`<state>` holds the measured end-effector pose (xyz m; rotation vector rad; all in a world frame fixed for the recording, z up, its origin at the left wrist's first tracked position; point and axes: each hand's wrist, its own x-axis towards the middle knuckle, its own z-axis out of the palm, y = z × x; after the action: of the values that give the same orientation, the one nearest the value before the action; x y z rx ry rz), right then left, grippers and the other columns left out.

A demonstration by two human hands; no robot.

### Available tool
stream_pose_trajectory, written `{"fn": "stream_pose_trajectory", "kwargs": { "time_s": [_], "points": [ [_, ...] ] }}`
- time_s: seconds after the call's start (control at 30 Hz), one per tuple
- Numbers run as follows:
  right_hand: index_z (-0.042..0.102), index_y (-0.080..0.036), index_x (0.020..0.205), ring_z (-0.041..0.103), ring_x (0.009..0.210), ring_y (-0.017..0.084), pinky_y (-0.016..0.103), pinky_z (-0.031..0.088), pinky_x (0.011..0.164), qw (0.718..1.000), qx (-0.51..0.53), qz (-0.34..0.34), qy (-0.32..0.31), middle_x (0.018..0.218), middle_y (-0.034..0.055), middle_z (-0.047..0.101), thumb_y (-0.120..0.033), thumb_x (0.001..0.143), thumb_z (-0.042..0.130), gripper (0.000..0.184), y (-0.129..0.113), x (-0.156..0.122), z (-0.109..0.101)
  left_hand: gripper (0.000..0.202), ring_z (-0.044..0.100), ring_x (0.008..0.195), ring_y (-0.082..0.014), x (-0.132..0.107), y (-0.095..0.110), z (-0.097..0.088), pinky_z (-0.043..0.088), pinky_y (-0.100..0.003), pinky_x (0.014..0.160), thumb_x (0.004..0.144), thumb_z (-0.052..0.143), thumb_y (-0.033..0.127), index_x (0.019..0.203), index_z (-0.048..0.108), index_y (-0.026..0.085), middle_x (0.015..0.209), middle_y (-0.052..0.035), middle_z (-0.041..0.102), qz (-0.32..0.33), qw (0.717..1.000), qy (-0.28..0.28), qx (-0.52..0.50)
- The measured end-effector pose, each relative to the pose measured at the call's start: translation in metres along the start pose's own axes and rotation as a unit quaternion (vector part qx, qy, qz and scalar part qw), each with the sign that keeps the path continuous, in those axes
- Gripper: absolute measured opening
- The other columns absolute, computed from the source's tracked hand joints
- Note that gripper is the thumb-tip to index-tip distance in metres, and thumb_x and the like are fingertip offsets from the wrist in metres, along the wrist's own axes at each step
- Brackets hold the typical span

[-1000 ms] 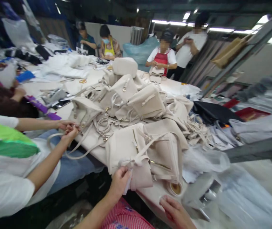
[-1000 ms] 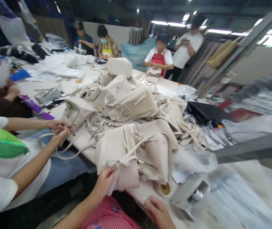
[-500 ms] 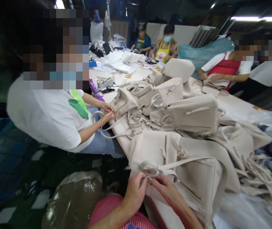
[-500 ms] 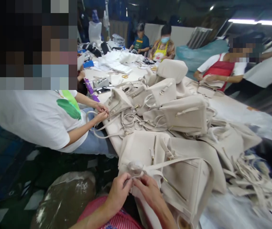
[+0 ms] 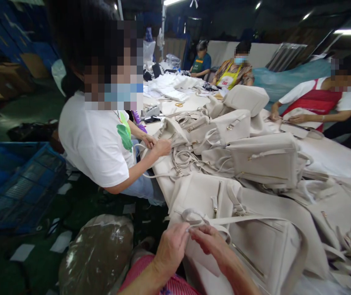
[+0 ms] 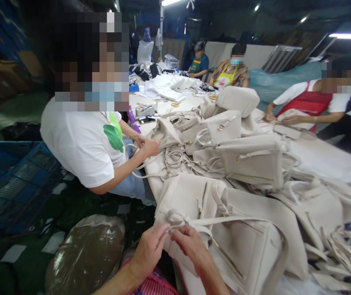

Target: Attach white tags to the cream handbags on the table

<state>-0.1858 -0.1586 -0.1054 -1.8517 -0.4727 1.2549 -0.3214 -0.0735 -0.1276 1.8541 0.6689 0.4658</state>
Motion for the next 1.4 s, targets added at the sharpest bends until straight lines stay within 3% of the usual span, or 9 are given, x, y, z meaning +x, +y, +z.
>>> {"fn": "stream_pose_trajectory", "kwargs": {
  "time_s": [0.1,0.23,0.4,0.57,0.67,0.97,1.13,1.27,1.4],
  "points": [
    [0.058,-0.020,0.059,0.031,0.048,0.010,0.029,0.018,0.049,0.999,0.032,0.009,-0.032,0.051,-0.0062,0.041,-0.042,0.067,0.062,0.024,0.001,-0.002,-0.003,0.023,0.062,0.066,-0.0204,0.004,0.005,0.003,0.049,-0.030,0.062,0.085,0.051,0.033,0.081,0.067,0.018,0.071,-0.0058,0.065,-0.121,0.988,0.004,-0.098],
    [0.058,-0.019,0.055,0.027,0.046,0.009,0.028,0.018,0.049,0.996,0.071,0.011,-0.044,0.048,-0.0072,0.040,-0.040,0.062,0.064,0.023,0.009,-0.002,-0.002,0.031,0.045,0.042,-0.0109,0.005,0.006,0.012,0.035,-0.022,0.041,0.073,0.061,0.048,0.073,0.057,0.017,0.051,0.0023,0.052,-0.282,0.910,-0.016,-0.305],
    [0.059,-0.018,0.053,0.027,0.044,0.007,0.027,0.016,0.048,0.992,0.122,0.002,-0.031,0.045,-0.0077,0.041,-0.035,0.059,0.068,0.020,0.019,0.003,0.011,0.037,0.043,0.037,-0.0087,0.001,0.002,0.015,0.029,-0.019,0.036,0.066,0.065,0.053,0.076,0.049,0.021,0.048,0.0058,0.051,-0.280,0.910,-0.007,-0.304],
    [0.067,-0.017,0.104,0.034,0.047,0.009,0.024,0.020,0.047,0.980,0.199,-0.015,0.009,0.051,-0.0091,0.050,-0.030,0.056,0.074,0.050,0.018,0.003,0.021,0.046,0.044,0.038,-0.0093,0.001,0.001,0.017,0.028,-0.018,0.035,0.064,0.066,0.057,0.079,0.037,0.024,0.046,0.0080,0.051,-0.291,0.917,0.009,-0.271],
    [0.064,-0.016,0.114,0.038,0.051,0.009,0.023,0.025,0.049,0.969,0.245,-0.020,0.002,0.059,-0.0065,0.058,-0.022,0.055,0.070,0.060,0.017,0.000,0.023,0.047,0.044,0.038,-0.0093,-0.001,0.004,0.017,0.029,-0.018,0.036,0.064,0.064,0.058,0.080,0.036,0.024,0.047,0.0075,0.052,-0.304,0.909,0.013,-0.283],
    [0.071,-0.020,0.112,0.042,0.051,0.008,0.022,0.027,0.048,0.901,0.420,-0.037,-0.103,0.073,-0.0011,0.066,-0.028,0.062,0.078,0.051,0.022,-0.010,0.019,0.038,0.050,0.045,-0.0088,-0.013,0.014,0.007,0.036,-0.020,0.046,0.055,0.064,0.029,0.083,0.040,0.021,0.055,0.0038,0.060,-0.334,0.826,-0.031,-0.454],
    [0.072,-0.019,0.108,0.041,0.050,0.006,0.019,0.028,0.045,0.899,0.431,-0.035,-0.062,0.081,0.0020,0.070,-0.044,0.064,0.083,0.052,0.020,-0.012,0.021,0.033,0.052,0.046,-0.0099,-0.012,0.010,0.004,0.037,-0.020,0.045,0.063,0.066,0.039,0.079,0.044,0.020,0.060,0.0013,0.063,-0.270,0.879,-0.034,-0.392],
    [0.070,-0.017,0.099,0.051,0.054,0.011,0.023,0.038,0.051,0.935,0.351,-0.022,-0.052,0.065,-0.0019,0.064,-0.036,0.059,0.085,0.046,0.017,-0.019,0.026,0.024,0.052,0.047,-0.0105,-0.011,0.005,0.003,0.040,-0.022,0.046,0.066,0.062,0.038,0.075,0.048,0.019,0.060,0.0015,0.060,-0.232,0.911,-0.041,-0.340],
    [0.062,-0.017,0.075,0.048,0.047,0.010,0.022,0.033,0.046,0.954,0.300,-0.008,0.009,0.052,-0.0057,0.055,-0.036,0.062,0.079,0.029,0.015,-0.015,0.034,0.016,0.052,0.051,-0.0118,-0.014,0.004,0.001,0.041,-0.023,0.049,0.070,0.055,0.032,0.078,0.050,0.019,0.065,0.0008,0.059,-0.211,0.931,-0.051,-0.293]
  ]
}}
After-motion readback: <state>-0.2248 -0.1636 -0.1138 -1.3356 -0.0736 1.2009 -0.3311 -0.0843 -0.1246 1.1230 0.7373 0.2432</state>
